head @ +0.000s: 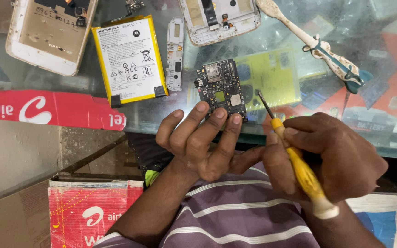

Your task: The person uses a yellow-handled screwdriver to manipulate components on a small circuit board. They then switch to a toothbrush to clean the board's surface. The work is performed on a glass table with disassembled phone parts nearby.

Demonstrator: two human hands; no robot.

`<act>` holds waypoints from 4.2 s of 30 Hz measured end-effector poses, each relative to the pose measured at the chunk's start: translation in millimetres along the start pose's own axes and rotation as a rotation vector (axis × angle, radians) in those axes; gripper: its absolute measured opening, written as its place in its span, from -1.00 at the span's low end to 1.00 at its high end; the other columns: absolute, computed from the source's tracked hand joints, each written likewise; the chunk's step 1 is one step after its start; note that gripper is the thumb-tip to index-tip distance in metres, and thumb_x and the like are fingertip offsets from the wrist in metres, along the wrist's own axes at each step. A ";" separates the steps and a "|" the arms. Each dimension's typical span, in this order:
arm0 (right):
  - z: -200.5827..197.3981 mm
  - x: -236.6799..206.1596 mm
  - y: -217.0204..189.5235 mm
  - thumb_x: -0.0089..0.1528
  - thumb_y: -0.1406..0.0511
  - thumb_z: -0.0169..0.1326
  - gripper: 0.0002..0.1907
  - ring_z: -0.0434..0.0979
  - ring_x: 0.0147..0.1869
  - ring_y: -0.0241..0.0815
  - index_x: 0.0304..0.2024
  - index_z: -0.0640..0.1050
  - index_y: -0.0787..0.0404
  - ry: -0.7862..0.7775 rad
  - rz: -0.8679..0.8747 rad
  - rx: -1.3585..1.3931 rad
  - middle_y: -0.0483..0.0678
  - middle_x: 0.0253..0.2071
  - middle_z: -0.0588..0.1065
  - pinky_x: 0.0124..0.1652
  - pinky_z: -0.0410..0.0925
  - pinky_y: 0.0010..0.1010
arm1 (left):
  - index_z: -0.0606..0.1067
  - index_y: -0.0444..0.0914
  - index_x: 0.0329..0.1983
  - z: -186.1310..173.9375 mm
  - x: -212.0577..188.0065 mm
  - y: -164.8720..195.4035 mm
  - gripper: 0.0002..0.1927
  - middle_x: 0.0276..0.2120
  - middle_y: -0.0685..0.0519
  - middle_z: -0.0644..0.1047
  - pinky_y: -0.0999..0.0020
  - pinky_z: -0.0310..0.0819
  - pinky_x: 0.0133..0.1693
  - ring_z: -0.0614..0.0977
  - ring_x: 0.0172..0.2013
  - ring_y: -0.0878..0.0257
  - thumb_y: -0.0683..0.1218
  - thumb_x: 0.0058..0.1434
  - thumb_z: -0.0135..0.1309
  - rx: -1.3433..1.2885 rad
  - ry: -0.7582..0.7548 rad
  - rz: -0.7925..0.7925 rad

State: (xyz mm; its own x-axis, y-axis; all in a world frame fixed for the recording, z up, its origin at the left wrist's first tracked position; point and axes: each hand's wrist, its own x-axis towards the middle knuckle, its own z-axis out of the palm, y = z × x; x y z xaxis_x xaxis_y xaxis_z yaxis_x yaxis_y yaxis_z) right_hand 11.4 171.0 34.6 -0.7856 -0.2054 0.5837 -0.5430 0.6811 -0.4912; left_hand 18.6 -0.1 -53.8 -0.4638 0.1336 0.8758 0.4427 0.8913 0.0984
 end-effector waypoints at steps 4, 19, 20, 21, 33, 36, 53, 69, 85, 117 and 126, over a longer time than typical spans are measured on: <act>-7.3 -5.8 1.7 0.35 0.38 0.25 -0.75 0.71 -0.23 -0.10 -0.29 0.44 0.38 -0.056 0.122 0.191 0.15 -0.29 0.59 -0.23 0.51 -0.49 | 0.55 -0.22 0.15 -0.9 -1.4 0.2 -0.38 0.06 0.02 0.47 -0.01 0.17 0.20 0.44 0.16 0.08 0.38 0.43 -0.01 -0.012 -0.027 0.006; -9.4 -2.4 2.4 0.31 0.44 0.24 -0.80 0.72 -0.22 -0.09 -0.28 0.44 0.33 -0.101 0.046 0.171 0.17 -0.26 0.60 -0.27 0.52 -0.48 | 0.56 -0.20 0.15 -0.5 -1.7 1.7 -0.36 0.06 0.04 0.48 0.02 0.15 0.21 0.43 0.16 0.12 0.39 0.40 0.00 0.003 -0.025 -0.008; -10.9 -3.0 1.0 0.31 0.45 0.23 -0.80 0.72 -0.23 -0.09 -0.29 0.43 0.33 -0.118 0.062 0.161 0.18 -0.25 0.61 -0.28 0.51 -0.48 | 0.55 -0.21 0.15 0.1 -1.7 1.8 -0.36 0.07 0.04 0.48 0.02 0.14 0.21 0.43 0.16 0.12 0.40 0.41 0.01 -0.001 -0.024 -0.008; -11.6 -3.2 0.1 0.31 0.45 0.23 -0.79 0.72 -0.23 -0.10 -0.30 0.42 0.33 -0.130 0.071 0.147 0.19 -0.24 0.61 -0.29 0.50 -0.48 | 0.55 -0.21 0.16 0.6 -1.7 2.5 -0.36 0.07 0.04 0.47 0.02 0.14 0.21 0.42 0.16 0.12 0.40 0.42 0.01 -0.004 -0.024 -0.010; -2.5 -5.5 3.4 0.24 0.43 0.28 -0.79 0.63 -0.36 -0.06 -0.35 0.47 0.38 0.007 0.029 -0.091 0.19 -0.34 0.58 -0.34 0.44 -0.40 | 0.57 -0.23 0.14 1.8 -2.8 -0.1 -0.35 0.06 0.01 0.47 0.00 0.18 0.19 0.42 0.16 0.10 0.39 0.38 0.03 -0.002 -0.016 0.012; -0.5 -12.9 9.3 0.27 0.39 0.28 -0.78 0.63 -0.35 -0.11 -0.30 0.47 0.37 0.011 0.053 -0.021 0.16 -0.34 0.58 -0.31 0.45 -0.43 | 0.55 -0.24 0.15 2.6 -3.6 -1.2 -0.34 0.06 0.00 0.46 0.00 0.19 0.19 0.42 0.16 0.09 0.39 0.38 0.07 -0.009 -0.018 0.013; -2.1 -8.0 11.0 0.29 0.42 0.27 -0.79 0.70 -0.29 -0.07 -0.31 0.46 0.37 -0.025 -0.036 0.195 0.15 -0.36 0.57 -0.29 0.53 -0.41 | 0.54 -0.25 0.13 4.1 -1.7 -1.1 -0.35 0.01 -0.01 0.46 -0.03 0.19 0.16 0.43 0.13 0.08 0.39 0.41 0.05 -0.008 -0.002 0.012; -9.1 -10.6 4.0 0.30 0.45 0.26 -0.80 0.72 -0.23 -0.04 -0.26 0.45 0.36 -0.078 0.082 0.246 0.15 -0.34 0.57 -0.25 0.55 -0.43 | 0.56 -0.21 0.09 -1.6 -0.7 1.0 -0.43 0.02 0.02 0.47 0.00 0.18 0.18 0.44 0.12 0.10 0.35 0.45 0.03 -0.027 -0.002 -0.004; -9.7 -3.7 1.1 0.27 0.45 0.29 -0.79 0.69 -0.26 -0.06 -0.29 0.47 0.37 -0.086 0.071 0.093 0.20 -0.31 0.59 -0.28 0.49 -0.44 | 0.51 -0.22 0.15 -3.1 -0.5 0.2 -0.41 0.02 0.02 0.46 -0.01 0.17 0.18 0.42 0.14 0.10 0.35 0.43 0.03 -0.022 -0.025 0.002; -5.2 16.0 -8.1 0.12 0.45 0.26 -0.81 0.63 -0.44 -0.05 -0.44 0.49 0.45 -0.030 0.100 -0.009 0.23 -0.44 0.59 -0.42 0.41 -0.34 | 0.51 -0.22 0.18 -3.6 -0.9 -1.1 -0.35 0.04 0.02 0.44 -0.02 0.18 0.18 0.41 0.16 0.09 0.39 0.37 0.06 -0.019 -0.041 0.017; -7.8 -24.7 18.6 0.31 0.36 0.27 -0.73 0.69 -0.25 -0.19 -0.31 0.45 0.40 -0.036 0.165 0.297 0.13 -0.31 0.58 -0.23 0.53 -0.50 | 0.53 -0.25 0.12 -1.3 -2.1 -0.9 -0.36 0.02 0.01 0.45 0.00 0.16 0.18 0.40 0.16 0.08 0.38 0.36 0.09 -0.035 -0.031 0.006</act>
State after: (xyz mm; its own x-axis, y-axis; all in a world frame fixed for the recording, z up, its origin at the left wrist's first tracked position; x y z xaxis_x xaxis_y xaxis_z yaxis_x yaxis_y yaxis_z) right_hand 23.0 194.3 16.1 -0.8771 -0.1373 0.4602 -0.4662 0.4738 -0.7471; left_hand 20.2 -1.8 -55.2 -0.4846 0.1528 0.8613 0.4721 0.8746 0.1105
